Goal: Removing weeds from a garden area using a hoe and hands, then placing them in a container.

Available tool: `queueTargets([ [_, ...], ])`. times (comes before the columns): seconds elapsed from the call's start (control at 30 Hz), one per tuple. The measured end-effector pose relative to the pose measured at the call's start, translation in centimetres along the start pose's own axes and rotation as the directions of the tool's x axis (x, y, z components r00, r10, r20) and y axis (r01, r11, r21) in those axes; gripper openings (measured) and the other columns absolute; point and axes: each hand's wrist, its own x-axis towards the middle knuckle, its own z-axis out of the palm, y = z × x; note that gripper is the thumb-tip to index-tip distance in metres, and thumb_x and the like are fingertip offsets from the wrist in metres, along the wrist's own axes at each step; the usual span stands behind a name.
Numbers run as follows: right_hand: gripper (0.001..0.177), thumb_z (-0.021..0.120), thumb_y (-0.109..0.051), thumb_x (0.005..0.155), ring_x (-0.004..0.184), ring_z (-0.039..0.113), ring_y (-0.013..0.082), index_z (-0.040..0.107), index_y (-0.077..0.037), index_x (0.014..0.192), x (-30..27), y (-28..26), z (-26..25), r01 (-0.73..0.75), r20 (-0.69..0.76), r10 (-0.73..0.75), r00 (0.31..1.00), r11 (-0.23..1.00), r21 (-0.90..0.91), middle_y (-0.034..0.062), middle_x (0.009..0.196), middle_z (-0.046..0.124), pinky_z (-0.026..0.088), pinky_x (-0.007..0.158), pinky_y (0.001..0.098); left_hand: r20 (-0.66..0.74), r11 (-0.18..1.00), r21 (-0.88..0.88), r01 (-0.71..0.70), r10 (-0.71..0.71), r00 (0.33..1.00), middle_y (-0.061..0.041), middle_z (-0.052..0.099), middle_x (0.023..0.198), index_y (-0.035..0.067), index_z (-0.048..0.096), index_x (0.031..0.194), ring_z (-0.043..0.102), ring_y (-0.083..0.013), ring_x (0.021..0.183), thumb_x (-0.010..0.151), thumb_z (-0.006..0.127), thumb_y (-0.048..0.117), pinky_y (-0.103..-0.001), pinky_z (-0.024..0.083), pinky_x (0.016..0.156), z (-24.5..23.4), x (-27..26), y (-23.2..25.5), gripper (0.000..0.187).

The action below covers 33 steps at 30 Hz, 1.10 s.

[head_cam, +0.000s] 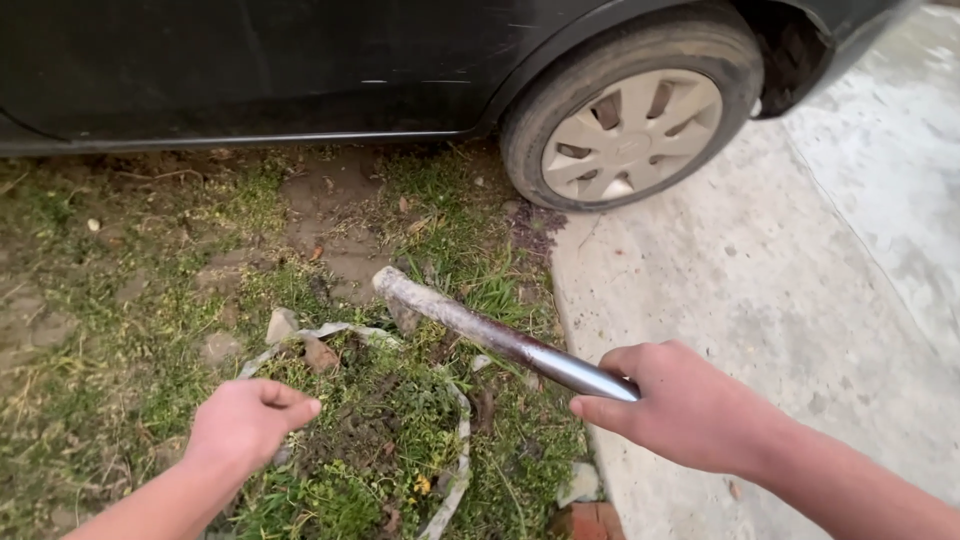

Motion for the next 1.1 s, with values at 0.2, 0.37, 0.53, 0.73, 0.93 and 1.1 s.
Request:
queueTargets([
  [0.2,0.032,0.071,-0.052,0.093,0.057,0.055,0.0130,0.074,-0.021,0.088,2.7,0.0,-2.3,0.070,0.018,-0.068,0.998,0.989,-0.132,-0.0015,0.067,0.064,0.039,0.058,0.0291,-0.028,0.998,-0.051,0.029,-0.030,0.999,-0.004,0.075,0.075,0.010,0.076,0.085,0.051,-0.0115,0.056,0.091,0.078,0.043,-0.028,0.063,0.075,3.0,0.6,-1.6,0.034],
  [0.37,0.028,0.072,-0.052,0.092,0.059,0.060,0.0099,0.078,-0.025,0.095,6.8,0.3,-3.4,0.201,0.066,-0.191,0.979,0.955,-0.217,-0.0051,0.072,0.072,0.046,0.059,0.0259,-0.003,0.988,-0.126,0.089,-0.090,0.996,0.000,0.045,0.051,0.016,0.087,0.096,0.037,-0.0112,0.046,0.104,0.053,0.046,-0.024,0.041,0.054,7.1,1.9,-3.0,0.047],
  [0.53,0.025,0.070,-0.050,0.094,0.056,0.056,0.0088,0.077,-0.026,0.092,9.3,0.5,-5.5,0.305,0.146,-0.275,0.950,0.916,-0.262,-0.0058,0.073,0.069,0.041,0.056,0.0257,0.018,0.918,-0.189,0.349,-0.352,0.936,0.003,0.087,0.100,0.031,0.080,0.123,0.048,-0.0079,0.051,0.107,0.047,0.031,-0.021,0.052,0.061,11.7,-0.3,-2.7,0.037],
  [0.73,0.027,0.067,-0.045,0.095,0.057,0.052,0.0102,0.074,-0.019,0.092,8.8,0.2,-7.5,0.427,0.180,-0.390,0.903,0.858,-0.287,-0.0030,0.072,0.065,0.038,0.054,0.0267,-0.132,0.762,-0.519,0.386,-0.518,0.845,-0.004,0.081,0.099,0.014,0.076,0.116,0.066,-0.0141,0.070,0.099,0.067,0.040,-0.023,0.060,0.066,13.1,-8.9,1.1,0.032],
  [0.93,0.033,0.067,-0.051,0.094,0.065,0.062,0.0140,0.075,-0.019,0.094,7.3,-1.1,-8.2,0.514,0.185,-0.481,0.857,0.769,-0.381,0.0005,0.078,0.072,0.043,0.061,0.0300,-0.264,0.765,-0.559,0.319,-0.530,0.806,-0.001,0.053,0.051,0.020,0.087,0.092,0.035,-0.0133,0.045,0.103,0.053,0.051,-0.027,0.027,0.047,13.5,-10.2,0.2,0.047],
  [1.1,0.029,0.067,-0.043,0.099,0.052,0.050,0.0117,0.075,-0.017,0.108,6.0,-2.5,-7.2,0.532,0.251,-0.472,0.845,0.791,-0.302,0.0006,0.074,0.066,0.041,0.045,0.0254,-0.215,0.673,-0.673,0.305,-0.573,0.791,-0.007,0.064,0.067,0.013,0.079,0.113,0.040,-0.0132,0.048,0.104,0.061,0.030,-0.026,0.041,0.047,12.5,-13.1,0.2,0.026],
])
